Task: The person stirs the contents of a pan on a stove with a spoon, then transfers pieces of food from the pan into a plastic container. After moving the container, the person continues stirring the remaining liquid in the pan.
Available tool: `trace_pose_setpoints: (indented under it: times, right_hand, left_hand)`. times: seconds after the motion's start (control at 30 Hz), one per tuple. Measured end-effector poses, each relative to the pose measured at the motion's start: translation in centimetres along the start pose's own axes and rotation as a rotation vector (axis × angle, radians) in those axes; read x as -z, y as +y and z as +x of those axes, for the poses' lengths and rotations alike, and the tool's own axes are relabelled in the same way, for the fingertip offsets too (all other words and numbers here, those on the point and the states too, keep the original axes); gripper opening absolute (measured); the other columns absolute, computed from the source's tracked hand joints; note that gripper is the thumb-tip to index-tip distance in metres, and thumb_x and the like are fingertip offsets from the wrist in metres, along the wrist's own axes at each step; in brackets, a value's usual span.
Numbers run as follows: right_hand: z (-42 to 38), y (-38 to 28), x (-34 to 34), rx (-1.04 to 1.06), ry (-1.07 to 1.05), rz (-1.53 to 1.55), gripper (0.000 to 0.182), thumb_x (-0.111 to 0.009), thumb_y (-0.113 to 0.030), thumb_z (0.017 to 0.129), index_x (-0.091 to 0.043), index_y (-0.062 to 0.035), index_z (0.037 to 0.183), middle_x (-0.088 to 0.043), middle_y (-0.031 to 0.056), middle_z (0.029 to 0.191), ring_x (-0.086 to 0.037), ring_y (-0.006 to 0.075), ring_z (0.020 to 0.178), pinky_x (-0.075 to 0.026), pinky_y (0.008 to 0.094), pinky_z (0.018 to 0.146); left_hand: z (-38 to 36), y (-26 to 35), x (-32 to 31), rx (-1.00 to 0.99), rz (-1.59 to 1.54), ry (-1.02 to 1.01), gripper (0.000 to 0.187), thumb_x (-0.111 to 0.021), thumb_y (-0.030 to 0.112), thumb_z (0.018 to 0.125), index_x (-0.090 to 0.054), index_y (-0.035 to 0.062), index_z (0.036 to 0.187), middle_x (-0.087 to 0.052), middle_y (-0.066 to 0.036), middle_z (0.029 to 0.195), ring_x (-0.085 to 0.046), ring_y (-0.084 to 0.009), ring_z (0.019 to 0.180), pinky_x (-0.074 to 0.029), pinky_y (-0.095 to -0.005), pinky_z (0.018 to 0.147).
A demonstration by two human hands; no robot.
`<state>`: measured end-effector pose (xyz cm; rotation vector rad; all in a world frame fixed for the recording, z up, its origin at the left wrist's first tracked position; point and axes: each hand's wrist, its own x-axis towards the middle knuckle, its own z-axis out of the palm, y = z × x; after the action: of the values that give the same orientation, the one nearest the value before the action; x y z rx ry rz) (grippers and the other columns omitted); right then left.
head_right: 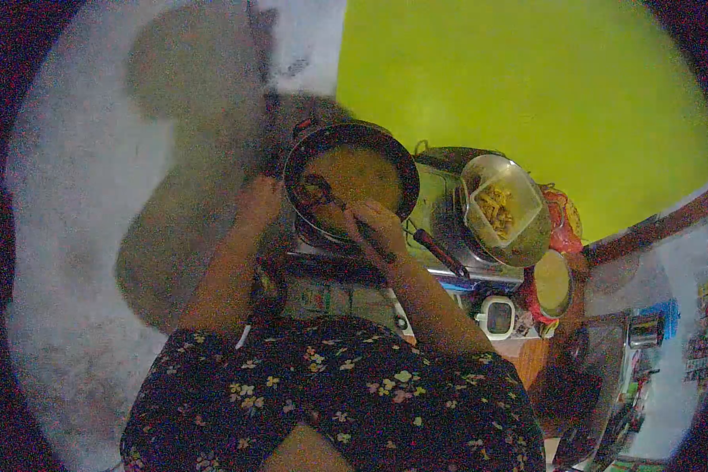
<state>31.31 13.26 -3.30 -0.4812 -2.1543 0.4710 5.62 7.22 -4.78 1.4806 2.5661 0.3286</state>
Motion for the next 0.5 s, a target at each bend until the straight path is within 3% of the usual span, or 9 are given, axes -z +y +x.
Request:
trace_pose_setpoints:
  times: [0.1, 0.3, 0.5]
  right_hand:
    - [0.6, -0.3, -0.3, 0.133, 0.117, 0.059, 0.003, -0.065, -0.002, 0.079, -0.063, -0.003, 0.077, -0.062, 0.0114, 0.073, -0.061, 0.0246, 0.065, -0.049, 0.034, 0.058]
    - [0.6, -1.1, 0.3, 0.009, 0.005, -0.036, 0.006, -0.067, -0.006, 0.079, -0.063, -0.0023, 0.078, -0.064, 0.012, 0.077, -0.064, 0.0261, 0.07, -0.051, 0.0335, 0.061]
    - [0.6, -0.6, -0.1, 0.092, 0.082, 0.085, 0.005, -0.064, -0.006, 0.081, -0.063, -0.0022, 0.078, -0.065, 0.0132, 0.079, -0.065, 0.0271, 0.073, -0.052, 0.0347, 0.065]
  left_hand:
    - [-0.1, 0.1, 0.1, -0.007, 0.024, -0.005, 0.036, -0.038, 0.029, 0.096, -0.059, 0.0028, 0.11, -0.056, -0.017, 0.112, -0.056, -0.0353, 0.106, -0.044, -0.0509, 0.091]
    - [-0.1, -0.2, -0.1, -0.027, 0.012, 0.058, 0.037, -0.041, 0.031, 0.095, -0.06, 0.0017, 0.107, -0.057, -0.018, 0.109, -0.058, -0.0363, 0.1, -0.046, -0.0489, 0.088]
    - [-0.4, 0.3, 0.4, -0.013, 0.023, 0.041, 0.036, -0.042, 0.029, 0.095, -0.062, 0.0017, 0.106, -0.058, -0.018, 0.109, -0.059, -0.0363, 0.1, -0.046, -0.0496, 0.087]
